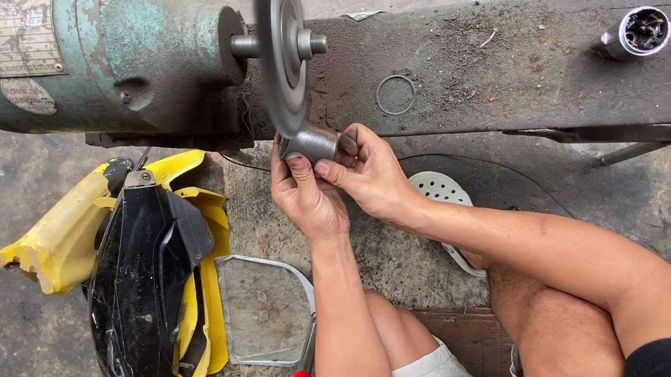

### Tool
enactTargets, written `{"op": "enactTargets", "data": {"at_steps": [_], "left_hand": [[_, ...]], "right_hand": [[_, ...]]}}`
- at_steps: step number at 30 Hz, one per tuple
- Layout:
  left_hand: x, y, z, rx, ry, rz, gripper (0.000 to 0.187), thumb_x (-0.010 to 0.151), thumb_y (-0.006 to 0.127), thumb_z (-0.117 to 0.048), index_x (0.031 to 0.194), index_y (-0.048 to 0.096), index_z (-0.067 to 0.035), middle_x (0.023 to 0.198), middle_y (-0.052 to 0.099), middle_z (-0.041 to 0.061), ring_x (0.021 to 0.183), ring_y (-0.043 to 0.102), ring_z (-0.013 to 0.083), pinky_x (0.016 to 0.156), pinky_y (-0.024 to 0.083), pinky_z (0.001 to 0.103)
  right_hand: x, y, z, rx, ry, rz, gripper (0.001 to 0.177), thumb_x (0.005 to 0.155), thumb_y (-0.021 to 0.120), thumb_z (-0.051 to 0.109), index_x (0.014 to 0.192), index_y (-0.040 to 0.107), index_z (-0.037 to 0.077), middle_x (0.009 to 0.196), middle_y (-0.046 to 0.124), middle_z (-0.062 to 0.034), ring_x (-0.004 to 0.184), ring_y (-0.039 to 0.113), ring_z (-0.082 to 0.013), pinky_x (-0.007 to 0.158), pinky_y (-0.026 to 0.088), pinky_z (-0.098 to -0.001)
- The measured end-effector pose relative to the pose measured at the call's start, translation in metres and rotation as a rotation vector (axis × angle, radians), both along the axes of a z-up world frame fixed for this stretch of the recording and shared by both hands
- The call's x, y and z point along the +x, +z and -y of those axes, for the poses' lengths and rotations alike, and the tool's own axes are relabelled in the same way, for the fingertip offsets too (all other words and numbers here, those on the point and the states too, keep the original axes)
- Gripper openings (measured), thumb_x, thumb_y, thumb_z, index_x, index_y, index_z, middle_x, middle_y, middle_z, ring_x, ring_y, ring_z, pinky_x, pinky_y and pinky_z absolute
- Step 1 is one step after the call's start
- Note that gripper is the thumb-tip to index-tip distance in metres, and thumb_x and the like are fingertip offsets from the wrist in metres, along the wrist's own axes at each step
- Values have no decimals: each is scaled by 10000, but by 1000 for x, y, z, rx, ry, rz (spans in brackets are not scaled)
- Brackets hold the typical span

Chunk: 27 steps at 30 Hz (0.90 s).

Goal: The person grinds a small metal part against a bench grinder wheel, rotating it to smooth different surfaces. They then walk into a workshop area and place the part on a shelf.

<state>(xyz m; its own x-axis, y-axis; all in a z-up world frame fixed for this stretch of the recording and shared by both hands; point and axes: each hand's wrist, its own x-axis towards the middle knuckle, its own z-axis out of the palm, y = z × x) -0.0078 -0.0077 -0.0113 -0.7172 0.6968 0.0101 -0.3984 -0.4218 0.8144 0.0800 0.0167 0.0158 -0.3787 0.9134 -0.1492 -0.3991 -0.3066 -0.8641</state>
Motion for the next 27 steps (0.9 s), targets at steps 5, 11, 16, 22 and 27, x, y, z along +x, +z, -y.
{"op": "enactTargets", "data": {"at_steps": [5, 11, 16, 22, 27], "left_hand": [[3, 5, 0, -4, 0, 0, 430, 1028, 656, -248, 1389, 599, -21, 1121, 700, 181, 1019, 690, 233, 921, 599, 396], [10, -1, -5, -43, 6, -14, 407, 1007, 683, -205, 1367, 625, -25, 1130, 692, 154, 1030, 668, 199, 936, 588, 377], [47, 26, 0, -53, 21, 167, 340, 1058, 593, -242, 1307, 610, -10, 1040, 698, 142, 886, 700, 209, 840, 619, 418], [36, 42, -2, -55, 22, 222, 310, 1048, 567, -331, 1163, 631, -50, 902, 723, 152, 717, 761, 271, 651, 659, 404], [19, 42, -3, -13, -19, 144, 351, 1047, 573, -337, 1238, 596, -44, 888, 716, 196, 732, 759, 292, 637, 671, 396]], "right_hand": [[1, 0, -1, 15, 1, 7, 418, 932, 799, 123, 912, 382, 110, 777, 350, 48, 667, 524, -10, 564, 487, -137], [9, -1, -4, 10, -9, 34, 397, 939, 790, 129, 920, 395, 93, 777, 335, 49, 652, 538, -17, 551, 479, -139], [36, -2, -12, 53, 5, 189, 425, 905, 840, 167, 939, 424, 86, 794, 424, 3, 713, 640, -55, 632, 554, -168], [26, 58, -11, 162, 48, 298, 443, 826, 890, 134, 914, 470, 25, 779, 558, -115, 775, 750, -156, 681, 606, -249], [14, 51, -13, 111, 40, 190, 408, 844, 850, 83, 921, 453, 31, 827, 553, -95, 810, 758, -163, 680, 627, -266]]}}
